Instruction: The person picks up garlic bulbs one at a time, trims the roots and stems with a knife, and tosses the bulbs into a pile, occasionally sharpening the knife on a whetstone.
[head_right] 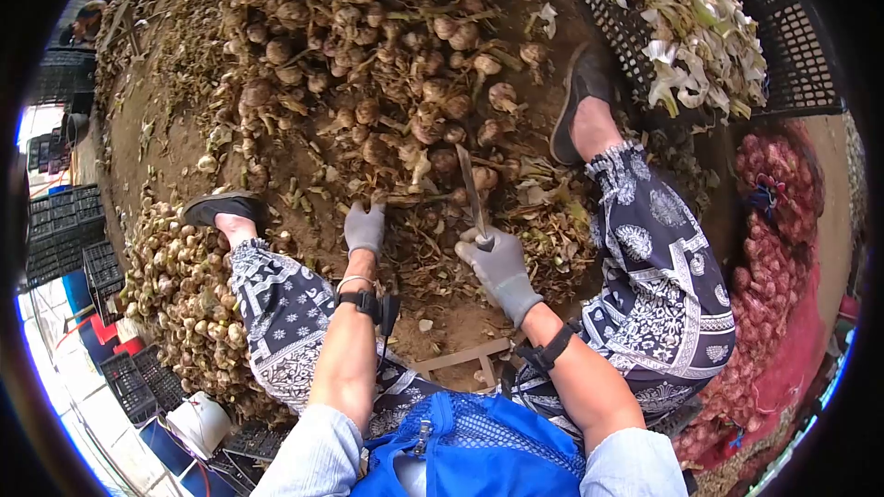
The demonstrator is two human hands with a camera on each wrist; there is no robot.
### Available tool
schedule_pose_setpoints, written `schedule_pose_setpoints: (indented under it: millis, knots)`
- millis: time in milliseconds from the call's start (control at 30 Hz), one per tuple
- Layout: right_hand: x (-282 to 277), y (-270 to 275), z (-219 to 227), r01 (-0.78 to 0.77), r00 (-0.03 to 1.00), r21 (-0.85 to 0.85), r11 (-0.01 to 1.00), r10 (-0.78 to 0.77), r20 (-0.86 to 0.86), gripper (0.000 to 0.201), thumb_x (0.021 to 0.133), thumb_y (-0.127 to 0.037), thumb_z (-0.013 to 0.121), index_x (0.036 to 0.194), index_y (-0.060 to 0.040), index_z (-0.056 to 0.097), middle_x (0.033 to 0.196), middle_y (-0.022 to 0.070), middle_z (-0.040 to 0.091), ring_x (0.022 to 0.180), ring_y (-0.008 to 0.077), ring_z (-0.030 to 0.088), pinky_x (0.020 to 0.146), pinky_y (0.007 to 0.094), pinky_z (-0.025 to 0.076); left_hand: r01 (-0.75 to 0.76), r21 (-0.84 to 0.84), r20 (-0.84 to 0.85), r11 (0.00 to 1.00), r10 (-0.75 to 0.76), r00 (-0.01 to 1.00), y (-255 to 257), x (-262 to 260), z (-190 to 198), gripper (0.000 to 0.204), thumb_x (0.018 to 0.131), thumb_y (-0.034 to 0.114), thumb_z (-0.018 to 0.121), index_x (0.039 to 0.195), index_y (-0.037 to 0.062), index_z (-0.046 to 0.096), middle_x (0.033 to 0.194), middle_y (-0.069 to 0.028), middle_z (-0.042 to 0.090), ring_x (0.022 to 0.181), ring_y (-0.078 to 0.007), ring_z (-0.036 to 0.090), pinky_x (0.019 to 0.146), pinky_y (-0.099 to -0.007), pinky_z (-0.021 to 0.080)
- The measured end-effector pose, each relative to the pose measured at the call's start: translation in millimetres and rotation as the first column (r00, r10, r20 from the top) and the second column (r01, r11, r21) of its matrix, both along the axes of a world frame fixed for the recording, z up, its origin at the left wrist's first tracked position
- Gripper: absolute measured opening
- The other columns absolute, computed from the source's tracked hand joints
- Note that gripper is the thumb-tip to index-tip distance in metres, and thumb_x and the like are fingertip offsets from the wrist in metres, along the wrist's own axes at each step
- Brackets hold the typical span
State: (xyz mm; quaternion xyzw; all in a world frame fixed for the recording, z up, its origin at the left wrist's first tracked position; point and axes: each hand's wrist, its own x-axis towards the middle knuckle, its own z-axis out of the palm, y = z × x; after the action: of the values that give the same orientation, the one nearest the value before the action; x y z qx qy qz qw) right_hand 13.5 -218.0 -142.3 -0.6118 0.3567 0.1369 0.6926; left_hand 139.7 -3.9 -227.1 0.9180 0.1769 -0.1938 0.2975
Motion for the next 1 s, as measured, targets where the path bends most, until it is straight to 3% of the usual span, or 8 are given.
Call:
schedule_pose_setpoints:
  millis: [167,267,333,533,667,733,933,1000]
  knots:
    - [14.4,4.6,4.5,0.065,0.997,0.041,0.997,-0.067,0.043,0.016,0.087,-0.008,0.074,0.101,-0.0008,0.071,0.083,0.0006,0.068,0.068,0.0084,0.062,0.06,0.0237,0.049,-0.036,-0.492,0.226,0.87,0.168,0.959,-5.8,-52.2,53.7,0.018,0.093,0.009,0.06,0.106,-0.0006,0.069,0.083,-0.0065,0.068,0.075,-0.0095,0.058,0.071,-0.0244,0.047]
    - [10.8,12.2,1.5,0.074,0.982,0.007,0.997,-0.074,0.171,0.017,0.088,-0.009,0.074,0.102,-0.0008,0.071,0.085,0.002,0.069,0.071,0.0092,0.063,0.059,0.0246,0.049,-0.008,-0.364,0.333,0.931,0.139,0.933,-2.1,-63.7,43.9,0.039,0.092,0.024,0.066,0.124,0.0013,0.062,0.106,-0.0164,0.072,0.096,-0.0262,0.069,0.084,-0.0334,0.051]
    - [9.9,11.0,30.3,0.095,0.991,0.053,0.994,-0.099,0.09,0.017,0.088,-0.01,0.074,0.103,-0.001,0.071,0.087,0.0032,0.069,0.074,0.0104,0.065,0.063,0.0251,0.051,-0.061,-0.199,0.122,0.978,0.087,0.989,-2.4,-54.4,31.9,0.066,0.087,0.043,0.068,0.137,0.0031,0.052,0.119,-0.0241,0.067,0.111,-0.0401,0.064,0.094,-0.043,0.049]
    - [9.6,1.4,42.2,0.183,0.976,0.099,0.978,-0.193,0.098,0.016,0.086,-0.007,0.074,0.1,0.0005,0.07,0.082,0.0027,0.068,0.07,0.0098,0.063,0.065,0.0253,0.051,-0.013,0.019,-0.169,1.0,0.016,0.986,2.4,-39.0,-3.9,0.068,0.083,0.04,0.07,0.136,0.002,0.052,0.118,-0.0244,0.067,0.11,-0.0401,0.064,0.094,-0.0426,0.05]
    - [12.5,4.4,19.7,0.17,0.983,0.13,0.977,-0.178,0.05,0.014,0.086,-0.007,0.074,0.098,0.0005,0.071,0.083,0.0026,0.069,0.07,0.01,0.062,0.067,0.0255,0.051,-0.049,-0.235,0.023,0.971,0.056,0.998,7.8,-53.4,-7.2,0.053,0.084,0.02,0.07,0.13,-0.0022,0.057,0.117,-0.018,0.07,0.098,-0.028,0.069,0.09,-0.0335,0.052]
    - [17.0,10.4,18.9,0.137,0.99,0.093,0.986,-0.14,0.027,0.014,0.087,-0.008,0.075,0.099,-0.001,0.072,0.083,0.0026,0.069,0.07,0.0101,0.063,0.066,0.0256,0.051,-0.072,-0.7,0.038,0.711,0.137,0.99,-8.8,-59.4,40.3,0.049,0.084,0.008,0.067,0.131,-0.0012,0.057,0.117,-0.0103,0.068,0.098,-0.0189,0.066,0.089,-0.0296,0.052]
    - [17.6,14.5,49.0,0.132,0.985,0.342,0.93,-0.163,0.064,0.024,0.087,-0.007,0.075,0.11,-0.0033,0.069,0.093,0.0032,0.07,0.077,0.0128,0.067,0.069,0.0279,0.055,0.328,-0.671,0.317,0.665,-0.143,0.938,-41.2,-83.8,125.8,0.057,0.087,0.007,0.065,0.14,-0.0011,0.047,0.123,-0.0079,0.061,0.101,-0.0113,0.062,0.083,-0.0244,0.053]
    - [14.7,17.4,53.9,0.078,0.981,0.355,0.932,-0.135,0.139,0.024,0.087,-0.004,0.074,0.111,-0.0037,0.07,0.096,0.0024,0.07,0.082,0.0118,0.066,0.074,0.0273,0.054,0.093,-0.817,0.07,0.569,-0.062,0.996,-38.3,-86.6,148.5,0.058,0.088,0.009,0.067,0.14,-0.0009,0.046,0.121,-0.0067,0.061,0.097,-0.0101,0.062,0.076,-0.0224,0.053]
